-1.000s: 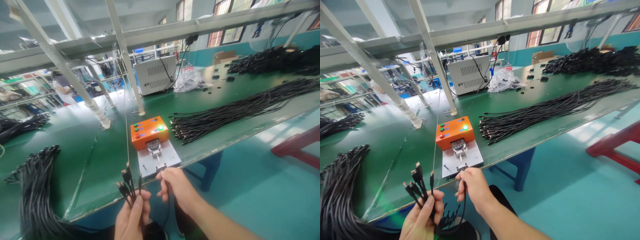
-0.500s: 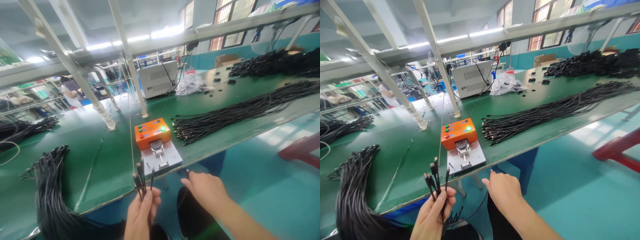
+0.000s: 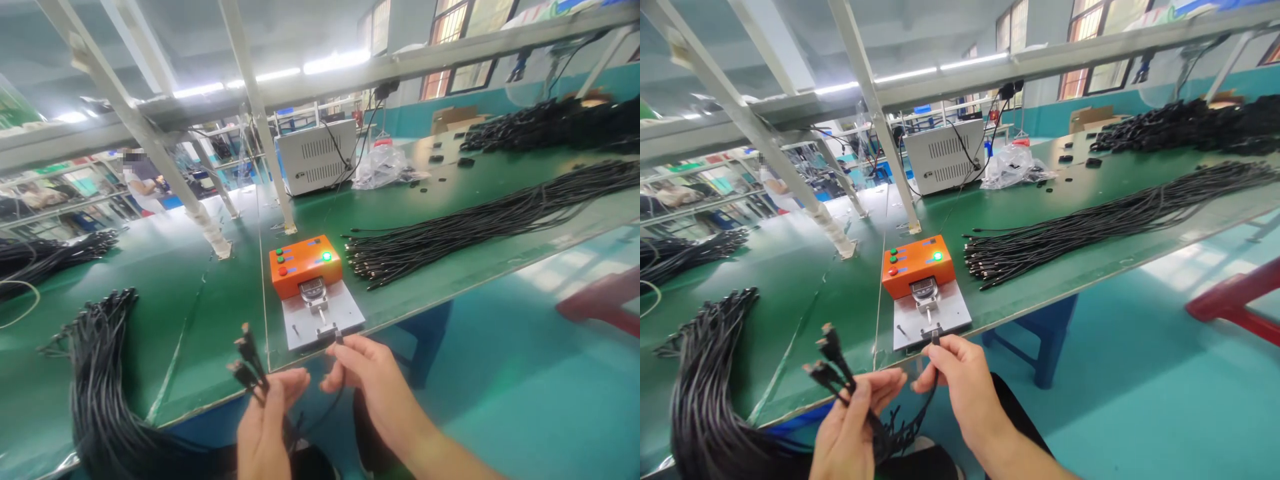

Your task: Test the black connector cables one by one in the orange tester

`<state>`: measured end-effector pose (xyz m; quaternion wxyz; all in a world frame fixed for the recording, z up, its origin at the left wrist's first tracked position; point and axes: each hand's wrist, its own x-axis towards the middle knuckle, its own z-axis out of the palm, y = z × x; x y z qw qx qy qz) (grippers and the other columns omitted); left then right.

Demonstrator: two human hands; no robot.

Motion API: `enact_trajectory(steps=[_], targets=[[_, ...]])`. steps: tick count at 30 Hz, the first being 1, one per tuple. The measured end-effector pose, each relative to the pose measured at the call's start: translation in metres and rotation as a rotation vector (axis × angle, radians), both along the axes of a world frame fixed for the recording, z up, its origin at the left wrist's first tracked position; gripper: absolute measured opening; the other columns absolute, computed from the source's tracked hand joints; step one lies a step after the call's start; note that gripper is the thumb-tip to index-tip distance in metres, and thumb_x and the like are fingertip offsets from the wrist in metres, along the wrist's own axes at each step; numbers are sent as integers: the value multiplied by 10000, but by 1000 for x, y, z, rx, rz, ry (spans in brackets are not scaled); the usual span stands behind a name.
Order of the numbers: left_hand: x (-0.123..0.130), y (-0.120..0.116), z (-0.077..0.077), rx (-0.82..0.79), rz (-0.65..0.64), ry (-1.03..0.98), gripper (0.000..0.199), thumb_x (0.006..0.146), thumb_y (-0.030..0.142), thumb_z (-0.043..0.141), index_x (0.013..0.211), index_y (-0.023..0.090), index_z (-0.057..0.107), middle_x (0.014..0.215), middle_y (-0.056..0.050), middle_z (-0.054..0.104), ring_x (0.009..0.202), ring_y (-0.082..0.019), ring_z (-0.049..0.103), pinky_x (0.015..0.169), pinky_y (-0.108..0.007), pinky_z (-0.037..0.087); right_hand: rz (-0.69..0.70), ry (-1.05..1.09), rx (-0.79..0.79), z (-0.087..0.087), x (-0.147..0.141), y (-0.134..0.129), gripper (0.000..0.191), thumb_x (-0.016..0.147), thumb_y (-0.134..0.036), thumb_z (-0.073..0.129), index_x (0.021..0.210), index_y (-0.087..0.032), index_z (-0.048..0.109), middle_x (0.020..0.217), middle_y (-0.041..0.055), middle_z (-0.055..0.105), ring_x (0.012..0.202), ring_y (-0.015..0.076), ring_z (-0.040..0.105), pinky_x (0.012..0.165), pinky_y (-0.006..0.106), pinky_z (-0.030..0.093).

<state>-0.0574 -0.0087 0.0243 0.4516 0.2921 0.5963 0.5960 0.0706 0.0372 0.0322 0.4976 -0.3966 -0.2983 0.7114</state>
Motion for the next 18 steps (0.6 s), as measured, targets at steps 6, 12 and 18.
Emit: enact_trajectory(steps=[6,12,18], targets=[[-3,-3,15,18,57,-93,260,711,447,650,690,188,638,498,28,571,422,-63,466,386,-148,329,102,-194,-62,-8,4,14,175,710,-269,542,598,-134,542,445,-27,547,407,129,559,537,288,466],[-1,-4,15,-12,32,-80,253,710,449,650,696,196,644,507,16,571,477,-85,500,425,-157,354,134,-211,-63,-12,0,20,186,722,-257,525,577,-141,509,449,-32,552,392,115,561,538,276,469],[-1,-3,15,-32,44,-86,252,695,438,668,708,187,644,510,17,569,462,-81,484,404,-153,335,149,-217,-52,-15,1,22,172,732,-251,521,611,-132,543,461,-28,562,396,121,565,525,277,470]])
